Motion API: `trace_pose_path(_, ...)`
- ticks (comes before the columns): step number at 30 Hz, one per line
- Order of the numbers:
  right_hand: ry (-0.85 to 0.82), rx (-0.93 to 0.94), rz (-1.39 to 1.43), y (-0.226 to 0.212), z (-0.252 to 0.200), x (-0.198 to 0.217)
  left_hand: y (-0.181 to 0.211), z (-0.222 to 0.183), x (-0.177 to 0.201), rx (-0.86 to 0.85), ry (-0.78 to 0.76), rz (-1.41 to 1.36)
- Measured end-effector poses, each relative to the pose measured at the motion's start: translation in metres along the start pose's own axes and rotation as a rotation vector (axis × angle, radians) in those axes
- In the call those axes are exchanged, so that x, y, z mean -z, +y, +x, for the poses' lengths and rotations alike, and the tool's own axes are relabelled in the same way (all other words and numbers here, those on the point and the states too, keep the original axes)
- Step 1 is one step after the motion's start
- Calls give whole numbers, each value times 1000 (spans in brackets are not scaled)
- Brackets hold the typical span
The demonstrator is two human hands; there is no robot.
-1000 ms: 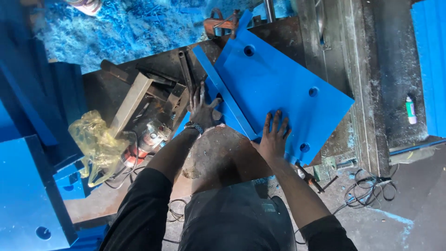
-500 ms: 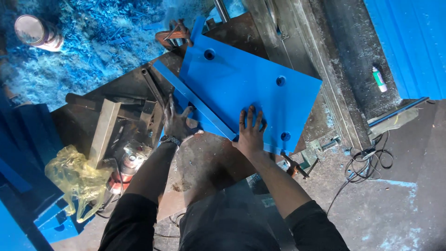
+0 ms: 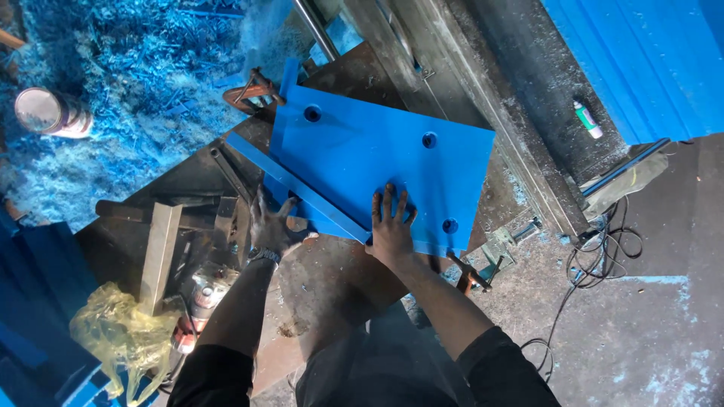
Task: Assembling and stacking blue industrial plates on a production floor.
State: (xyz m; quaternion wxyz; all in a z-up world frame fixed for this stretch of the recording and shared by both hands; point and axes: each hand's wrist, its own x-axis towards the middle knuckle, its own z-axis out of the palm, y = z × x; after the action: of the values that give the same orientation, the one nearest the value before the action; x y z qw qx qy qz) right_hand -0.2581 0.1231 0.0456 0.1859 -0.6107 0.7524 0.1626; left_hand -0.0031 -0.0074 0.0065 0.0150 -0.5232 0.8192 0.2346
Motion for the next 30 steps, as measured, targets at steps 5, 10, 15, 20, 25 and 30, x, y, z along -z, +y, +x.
trace_pose_path(5,10,22,65,0,1,2,16,4,19,65,-54,42)
trace_pose_path(10,33,26,73,2,8,-1,15,11,18,111,-100,41)
trace_pose_path(15,18,47,80,1,10,0,8,15,13,95,-110,94)
trace_pose_path(20,17,37,48,-2,14,1,12,15,29,129,-173,96)
trace_pose_path(25,35,38,35,-2,22,-8,3,19,21,93,-140,92)
trace_pose_path(30,10,30,31,-7,29,2,3,25,32,100,-146,81)
